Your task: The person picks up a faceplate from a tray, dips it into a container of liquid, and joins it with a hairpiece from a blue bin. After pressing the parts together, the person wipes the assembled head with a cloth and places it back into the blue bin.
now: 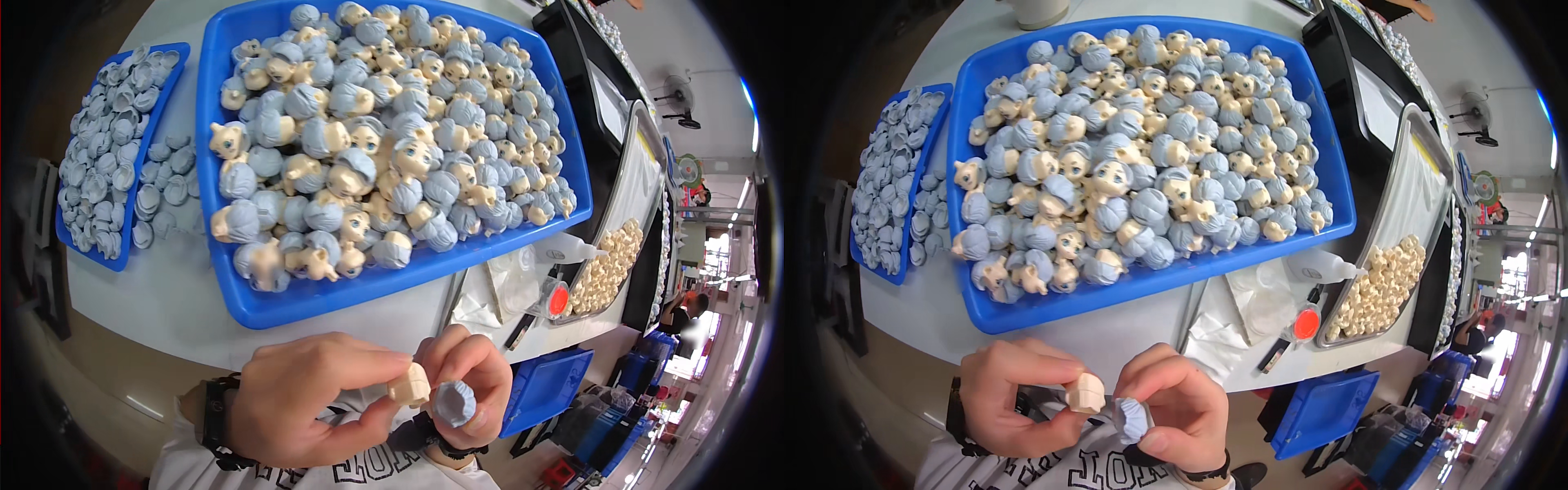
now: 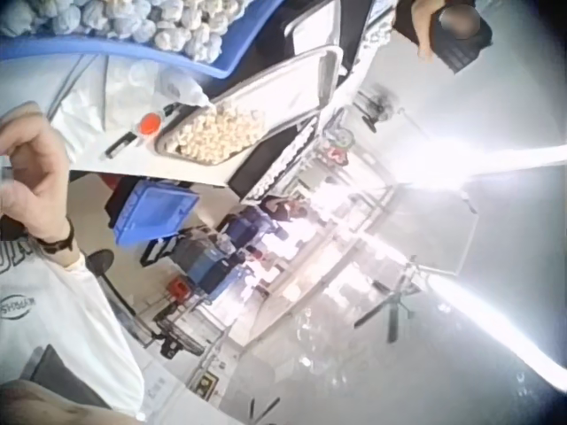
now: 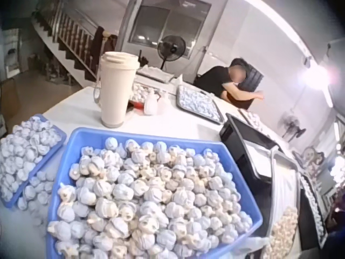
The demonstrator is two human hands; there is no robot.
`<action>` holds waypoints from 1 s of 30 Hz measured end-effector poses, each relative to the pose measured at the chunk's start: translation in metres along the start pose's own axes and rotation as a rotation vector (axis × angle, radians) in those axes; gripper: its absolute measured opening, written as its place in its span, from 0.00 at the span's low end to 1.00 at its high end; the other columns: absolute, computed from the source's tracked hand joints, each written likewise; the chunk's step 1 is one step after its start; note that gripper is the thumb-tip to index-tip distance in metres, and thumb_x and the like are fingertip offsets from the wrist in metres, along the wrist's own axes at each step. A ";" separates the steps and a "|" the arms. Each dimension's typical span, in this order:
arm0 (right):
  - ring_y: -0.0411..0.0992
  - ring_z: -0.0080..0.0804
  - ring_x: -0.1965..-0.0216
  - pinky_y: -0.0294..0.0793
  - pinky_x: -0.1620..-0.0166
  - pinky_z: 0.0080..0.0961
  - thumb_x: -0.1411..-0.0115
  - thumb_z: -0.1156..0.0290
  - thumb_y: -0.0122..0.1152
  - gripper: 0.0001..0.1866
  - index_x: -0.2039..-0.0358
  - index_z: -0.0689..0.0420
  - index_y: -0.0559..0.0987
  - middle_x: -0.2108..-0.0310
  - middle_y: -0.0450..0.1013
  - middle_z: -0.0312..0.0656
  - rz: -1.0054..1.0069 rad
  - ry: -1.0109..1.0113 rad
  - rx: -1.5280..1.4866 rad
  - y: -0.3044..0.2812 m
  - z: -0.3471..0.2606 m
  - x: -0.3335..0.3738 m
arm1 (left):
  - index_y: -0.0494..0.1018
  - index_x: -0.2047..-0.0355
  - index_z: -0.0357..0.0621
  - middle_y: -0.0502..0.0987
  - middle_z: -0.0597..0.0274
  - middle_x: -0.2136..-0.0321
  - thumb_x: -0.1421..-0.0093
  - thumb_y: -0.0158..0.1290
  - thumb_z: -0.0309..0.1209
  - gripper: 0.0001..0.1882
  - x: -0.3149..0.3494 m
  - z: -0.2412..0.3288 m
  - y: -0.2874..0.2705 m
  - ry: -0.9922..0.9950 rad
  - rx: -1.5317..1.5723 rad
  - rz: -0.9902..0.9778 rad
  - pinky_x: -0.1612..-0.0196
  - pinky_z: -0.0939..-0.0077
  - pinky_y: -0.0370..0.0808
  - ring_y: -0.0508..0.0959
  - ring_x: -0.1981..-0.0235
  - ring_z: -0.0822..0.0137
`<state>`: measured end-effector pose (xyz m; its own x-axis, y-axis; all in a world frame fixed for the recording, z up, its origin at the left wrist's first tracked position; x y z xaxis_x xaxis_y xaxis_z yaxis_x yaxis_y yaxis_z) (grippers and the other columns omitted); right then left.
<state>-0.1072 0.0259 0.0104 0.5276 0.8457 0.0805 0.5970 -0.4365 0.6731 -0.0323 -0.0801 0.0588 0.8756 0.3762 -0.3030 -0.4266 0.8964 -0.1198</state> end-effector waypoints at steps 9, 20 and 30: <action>0.68 0.32 0.78 0.67 0.77 0.20 0.59 0.63 0.72 0.23 0.69 0.63 0.72 0.71 0.67 0.45 -0.185 -0.752 1.138 -0.002 -0.079 0.029 | 0.71 0.63 0.34 0.78 0.57 0.76 0.57 0.59 0.22 0.18 -0.019 -0.022 0.050 -0.222 -0.045 -0.115 0.72 0.79 0.75 0.79 0.77 0.69; 0.70 0.31 0.79 0.64 0.78 0.19 0.59 0.65 0.70 0.17 0.71 0.60 0.75 0.76 0.71 0.43 -0.217 -0.708 1.430 -0.018 -0.092 0.032 | 0.73 0.63 0.34 0.77 0.57 0.73 0.54 0.58 0.20 0.16 -0.032 -0.043 0.096 -0.416 0.029 -0.432 0.72 0.82 0.74 0.79 0.75 0.71; 0.70 0.33 0.78 0.65 0.78 0.21 0.57 0.72 0.66 0.13 0.69 0.60 0.76 0.75 0.72 0.44 -0.237 -0.619 1.351 -0.027 -0.090 0.027 | 0.66 0.63 0.36 0.77 0.50 0.65 0.53 0.62 0.23 0.19 -0.025 -0.051 0.101 -0.466 0.225 -0.464 0.63 0.78 0.75 0.79 0.67 0.66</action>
<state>-0.1635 0.0879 0.0607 0.3001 0.8262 -0.4767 0.6128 -0.5500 -0.5675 -0.1083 -0.0111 0.0062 0.9836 -0.0413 0.1754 0.0285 0.9968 0.0750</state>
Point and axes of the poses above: each hand's wrist, its own x-axis away from the middle knuckle, its own y-axis out of the palm, z = x × y, the point moved 10 cm from there along -x, towards the middle knuckle
